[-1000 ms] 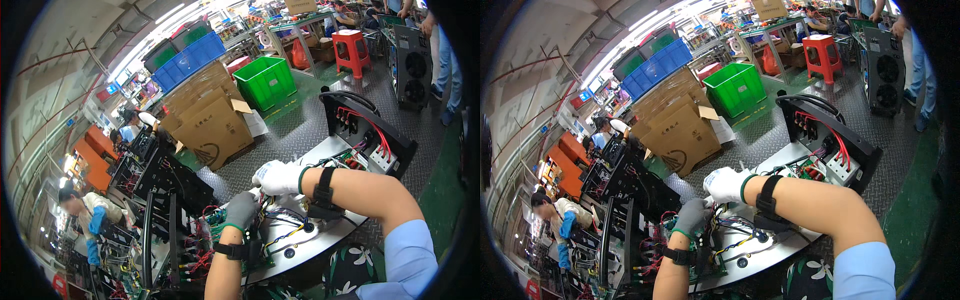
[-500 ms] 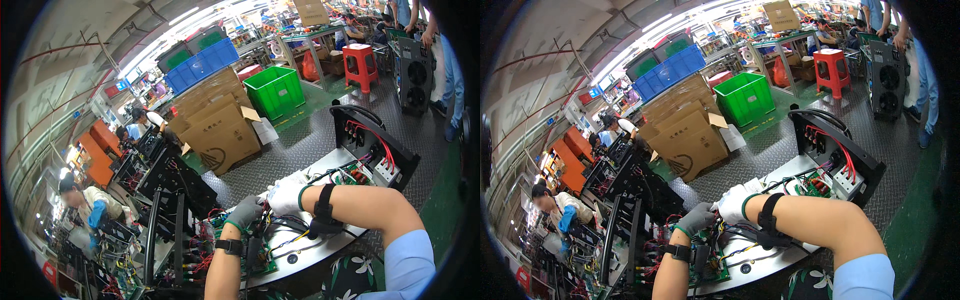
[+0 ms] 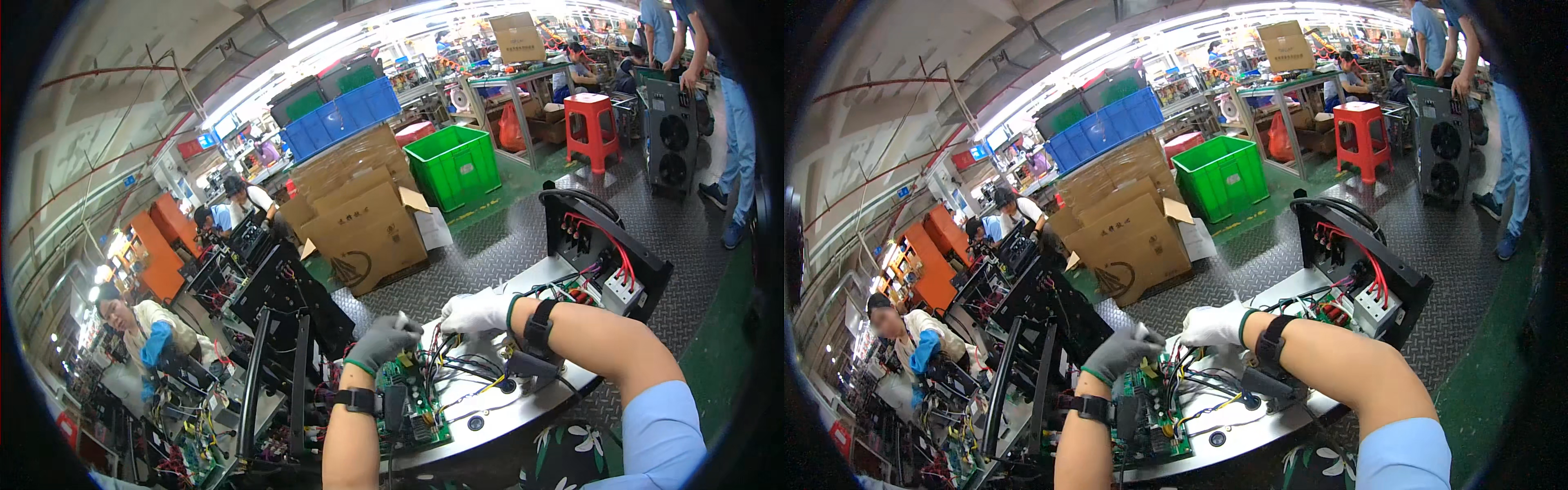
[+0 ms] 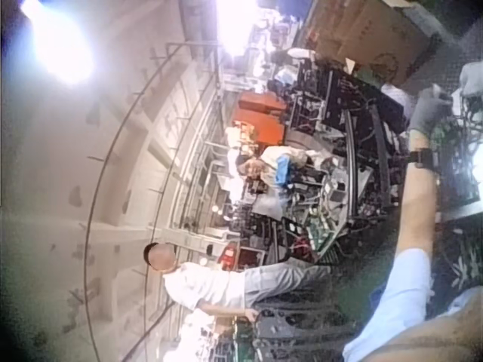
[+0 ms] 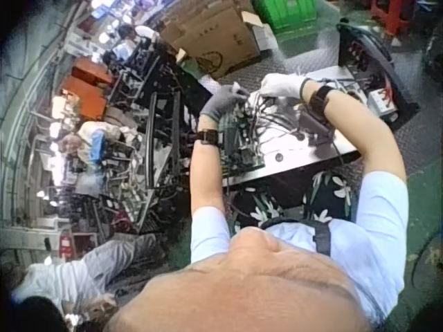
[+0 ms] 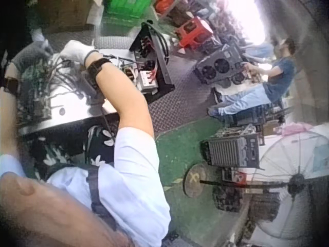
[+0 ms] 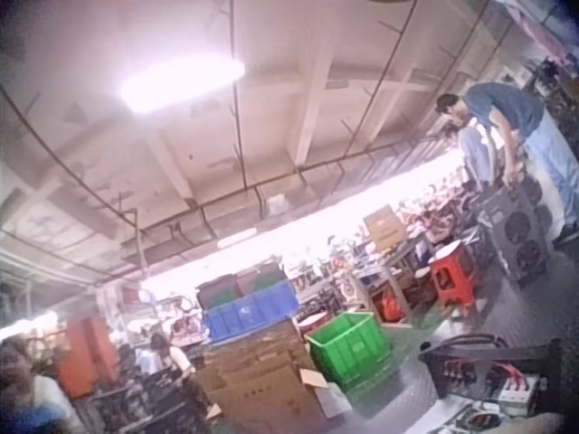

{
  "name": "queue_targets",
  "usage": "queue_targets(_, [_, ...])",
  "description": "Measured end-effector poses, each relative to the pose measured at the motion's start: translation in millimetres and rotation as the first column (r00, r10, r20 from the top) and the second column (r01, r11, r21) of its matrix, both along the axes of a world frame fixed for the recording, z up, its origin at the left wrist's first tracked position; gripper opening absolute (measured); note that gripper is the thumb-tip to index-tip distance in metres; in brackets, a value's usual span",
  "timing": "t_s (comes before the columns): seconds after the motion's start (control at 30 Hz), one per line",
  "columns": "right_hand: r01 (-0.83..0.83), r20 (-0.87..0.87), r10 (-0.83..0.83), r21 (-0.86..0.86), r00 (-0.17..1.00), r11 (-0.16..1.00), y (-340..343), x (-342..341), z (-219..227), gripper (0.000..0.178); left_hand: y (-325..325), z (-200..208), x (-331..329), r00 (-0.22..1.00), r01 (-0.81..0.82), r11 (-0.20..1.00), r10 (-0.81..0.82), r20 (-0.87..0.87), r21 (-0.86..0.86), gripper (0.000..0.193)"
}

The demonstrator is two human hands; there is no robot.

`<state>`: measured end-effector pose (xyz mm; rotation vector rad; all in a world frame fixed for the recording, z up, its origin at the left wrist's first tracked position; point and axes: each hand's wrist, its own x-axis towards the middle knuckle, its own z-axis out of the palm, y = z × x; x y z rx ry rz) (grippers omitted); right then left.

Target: Assembling and wiring electronic components into a metal chassis at a factory workstation.

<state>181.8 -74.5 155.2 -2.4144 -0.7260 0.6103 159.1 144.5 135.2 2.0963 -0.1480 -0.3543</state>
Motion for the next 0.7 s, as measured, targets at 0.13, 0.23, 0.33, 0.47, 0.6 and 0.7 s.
queue_targets(0.13, [-0.032,-0.022,0.034,0.097,0.999,0.995,-5,-1,-6,0.030,-11,1,-7,0.989,-0.057,0.947,0.011,-0.146,-0.317,0.018])
queue_targets(0.23, [-0.029,-0.041,0.039,0.237,0.998,0.971,-11,7,-19,0.027,-24,-5,-12,0.993,-0.016,0.983,-0.006,-0.114,-0.184,0.018])
queue_targets(0.33, [-0.069,-0.068,0.104,0.389,0.992,0.919,-14,22,-41,0.024,-28,-12,-15,1.000,-0.004,0.999,0.004,-0.012,-0.052,0.017])
queue_targets(0.47, [-0.043,-0.112,0.091,0.376,0.990,0.926,-18,17,-33,0.025,-28,-11,-26,0.995,-0.098,0.994,0.099,0.025,-0.044,0.018])
queue_targets(0.6, [-0.002,-0.219,0.089,0.371,0.972,0.929,-14,31,-52,0.018,-26,-11,-31,0.993,-0.064,0.997,0.067,0.093,-0.037,0.021])
queue_targets(0.7, [-0.057,-0.121,0.121,0.434,0.985,0.899,-13,38,-65,0.026,-25,-11,-30,0.997,-0.050,0.991,0.056,0.051,-0.124,0.022])
